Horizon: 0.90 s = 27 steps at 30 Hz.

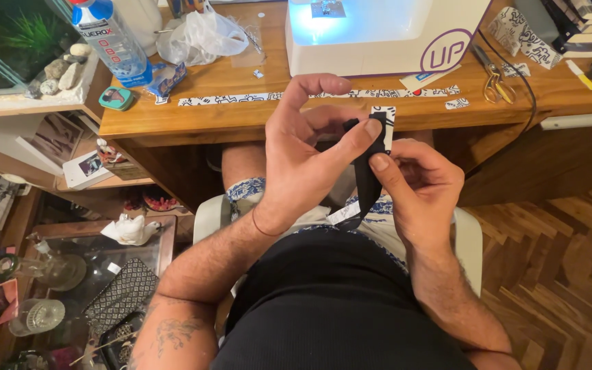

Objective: Cutting a patterned fabric strip and aligning a small label onto a black strap in preparation for sewing.

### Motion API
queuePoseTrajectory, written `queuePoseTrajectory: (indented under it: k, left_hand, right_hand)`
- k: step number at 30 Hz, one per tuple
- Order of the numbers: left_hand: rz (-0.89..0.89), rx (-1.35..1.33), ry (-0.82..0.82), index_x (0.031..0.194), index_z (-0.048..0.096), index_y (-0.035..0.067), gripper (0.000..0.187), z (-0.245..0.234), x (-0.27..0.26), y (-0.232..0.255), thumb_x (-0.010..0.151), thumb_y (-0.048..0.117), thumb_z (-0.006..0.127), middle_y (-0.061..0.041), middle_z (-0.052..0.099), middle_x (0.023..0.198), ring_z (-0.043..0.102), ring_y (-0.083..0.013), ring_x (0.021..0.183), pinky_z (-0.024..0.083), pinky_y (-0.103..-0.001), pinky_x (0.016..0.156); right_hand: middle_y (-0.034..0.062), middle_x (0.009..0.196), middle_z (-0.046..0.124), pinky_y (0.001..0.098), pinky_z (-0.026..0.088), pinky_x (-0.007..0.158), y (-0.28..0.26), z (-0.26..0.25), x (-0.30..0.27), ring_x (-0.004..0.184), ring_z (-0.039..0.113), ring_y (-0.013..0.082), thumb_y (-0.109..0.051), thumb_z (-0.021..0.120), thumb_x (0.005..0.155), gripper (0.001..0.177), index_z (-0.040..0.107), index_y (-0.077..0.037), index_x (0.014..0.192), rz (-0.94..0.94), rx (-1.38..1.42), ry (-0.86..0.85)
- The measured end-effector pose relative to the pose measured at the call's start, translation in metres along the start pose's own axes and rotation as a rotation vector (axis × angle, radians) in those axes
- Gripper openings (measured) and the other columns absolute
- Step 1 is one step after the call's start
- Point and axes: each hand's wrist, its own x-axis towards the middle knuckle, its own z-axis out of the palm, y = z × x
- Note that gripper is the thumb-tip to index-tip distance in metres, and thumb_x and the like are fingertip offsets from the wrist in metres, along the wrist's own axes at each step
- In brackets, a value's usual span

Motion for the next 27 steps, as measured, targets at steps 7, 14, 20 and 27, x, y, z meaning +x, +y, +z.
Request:
queuePoseTrajectory:
  k: [7, 14, 20, 27]
  left_hand:
    - [0.138, -0.001, 0.121, 0.104, 0.05, 0.014, 0.032, 0.011, -0.006, -0.007, 0.088, 0.008, 0.077, -0.01, 0.074, 0.093, 0.073, -0.0132, 0.091, 0.058, -0.023, 0.087]
    - [0.202, 0.134, 0.115, 0.103, 0.05, 0.014, 0.031, 0.0, 0.007, -0.015, 0.089, 0.009, 0.078, -0.005, 0.074, 0.093, 0.076, -0.0134, 0.09, 0.057, -0.022, 0.088]
    - [0.084, 0.261, 0.178, 0.094, 0.062, 0.014, 0.019, -0.023, 0.05, -0.045, 0.086, 0.013, 0.079, -0.003, 0.077, 0.086, 0.078, -0.0097, 0.085, 0.059, -0.017, 0.063]
    - [-0.023, 0.431, 0.166, 0.091, 0.062, 0.017, 0.023, -0.057, 0.14, -0.107, 0.08, 0.022, 0.082, 0.0, 0.079, 0.078, 0.063, -0.005, 0.071, 0.04, -0.02, 0.071]
  right_hand:
    - [0.0036, 0.089, 0.071, 0.0179, 0.05, 0.07, 0.006, 0.001, -0.003, 0.077, 0.061, 0.0055, -0.009, 0.079, 0.093, 0.012, 0.073, -0.005, 0.102, -0.01, 0.04, 0.008]
    - [0.0038, 0.087, 0.073, 0.0167, 0.051, 0.07, 0.022, 0.004, 0.004, 0.076, 0.063, 0.0042, -0.005, 0.08, 0.091, 0.015, 0.074, -0.004, 0.104, 0.064, 0.027, 0.022]
    - [0.0094, 0.099, 0.077, 0.021, 0.059, 0.084, 0.061, 0.018, 0.032, 0.087, 0.07, 0.0079, -0.002, 0.078, 0.091, 0.024, 0.073, 0.001, 0.114, 0.109, 0.042, -0.043]
    - [0.0044, 0.086, 0.071, 0.0177, 0.052, 0.069, 0.119, 0.038, 0.1, 0.074, 0.06, 0.0032, -0.007, 0.08, 0.095, 0.034, 0.064, -0.003, 0.124, 0.131, 0.024, -0.011]
